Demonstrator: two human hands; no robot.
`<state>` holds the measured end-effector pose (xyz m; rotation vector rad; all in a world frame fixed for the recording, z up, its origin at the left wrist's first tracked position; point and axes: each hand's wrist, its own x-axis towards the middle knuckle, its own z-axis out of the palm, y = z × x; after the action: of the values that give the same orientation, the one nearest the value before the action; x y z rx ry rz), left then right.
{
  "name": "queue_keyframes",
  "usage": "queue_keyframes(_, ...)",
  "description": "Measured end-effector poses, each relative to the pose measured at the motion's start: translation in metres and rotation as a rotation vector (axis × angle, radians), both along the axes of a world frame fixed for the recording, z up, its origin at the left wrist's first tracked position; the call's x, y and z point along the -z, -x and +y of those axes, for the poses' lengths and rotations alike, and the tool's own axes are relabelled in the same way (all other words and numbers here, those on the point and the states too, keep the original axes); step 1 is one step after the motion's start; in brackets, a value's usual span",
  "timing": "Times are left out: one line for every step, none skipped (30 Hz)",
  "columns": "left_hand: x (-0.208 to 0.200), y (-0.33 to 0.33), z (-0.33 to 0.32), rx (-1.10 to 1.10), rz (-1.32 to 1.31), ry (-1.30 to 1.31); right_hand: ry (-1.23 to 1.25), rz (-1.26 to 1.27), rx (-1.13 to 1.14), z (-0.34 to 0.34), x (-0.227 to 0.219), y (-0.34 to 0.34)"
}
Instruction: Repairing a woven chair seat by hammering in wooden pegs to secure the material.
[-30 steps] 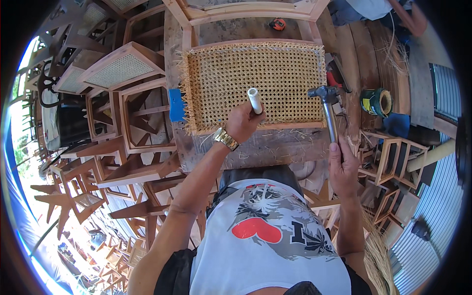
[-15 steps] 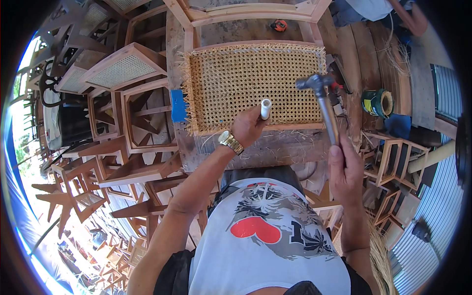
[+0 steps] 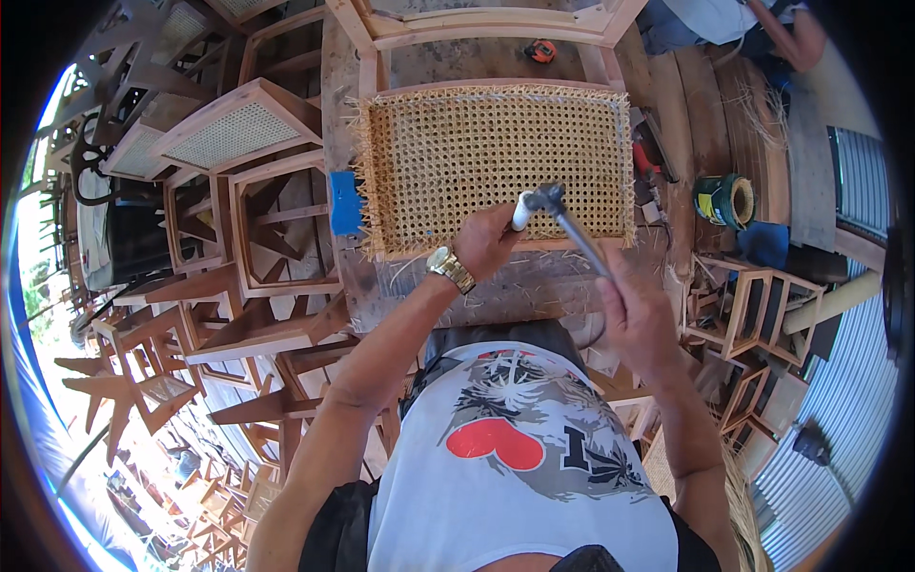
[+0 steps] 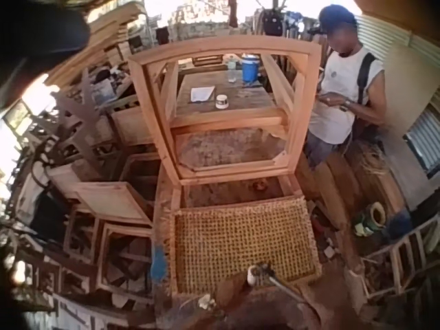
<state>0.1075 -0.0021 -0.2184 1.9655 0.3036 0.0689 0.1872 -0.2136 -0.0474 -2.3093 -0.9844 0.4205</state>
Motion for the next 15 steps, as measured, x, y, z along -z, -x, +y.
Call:
queue_keyframes(0.001,-0.002,0.004,0.056,0.015,-0.024,0.137,0.127,0.040,0.000,-0.003,-0.002)
queue_keyframes(-0.004,-0.004,0.006,0.118,0.030,-0.044,0.139,0.128,0.040,-0.001,-0.005,-0.002)
queue_keyframes(-0.010,-0.001,0.009,0.117,0.032,-0.042,0.044,0.135,0.134,-0.002,-0.007,-0.002)
queue_keyframes(-0.018,0.006,0.014,0.155,0.092,0.167,-0.051,0.142,0.227,-0.003,-0.009,-0.002)
queue_keyframes(-0.031,0.009,0.022,0.201,0.150,0.375,-0.051,0.141,0.234,-0.005,-0.011,-0.003)
queue_keyframes(-0.051,0.013,0.032,0.245,0.121,0.226,-0.056,0.111,0.268,-0.007,-0.014,-0.004)
queue_keyframes(-0.045,0.017,0.037,0.245,0.127,0.228,-0.061,0.082,0.302,-0.010,-0.015,-0.004)
queue_keyframes(-0.038,0.018,0.044,0.140,0.126,0.284,-0.061,0.085,0.301,-0.012,-0.011,-0.004)
queue_keyframes(-0.033,0.018,0.048,0.035,0.125,0.338,-0.090,0.062,0.322,-0.015,-0.003,-0.004)
queue_keyframes(-0.028,0.018,0.050,0.002,0.142,0.275,-0.118,0.039,0.343,-0.016,0.001,-0.003)
queue_keyframes(-0.028,0.015,0.048,-0.001,0.145,0.275,-0.118,0.042,0.341,-0.014,0.001,-0.003)
queue_keyframes(-0.029,0.013,0.046,-0.032,0.155,0.217,-0.085,0.116,0.354,-0.010,0.001,-0.001)
queue_keyframes(-0.028,0.010,0.043,-0.061,0.165,0.159,-0.052,0.190,0.367,-0.008,0.001,-0.001)
queue_keyframes(-0.022,0.008,0.039,-0.059,0.169,0.196,-0.051,0.191,0.366,-0.008,0.003,0.000)
queue_keyframes(-0.017,0.007,0.035,-0.060,0.170,0.198,-0.043,0.171,0.342,-0.009,0.007,0.001)
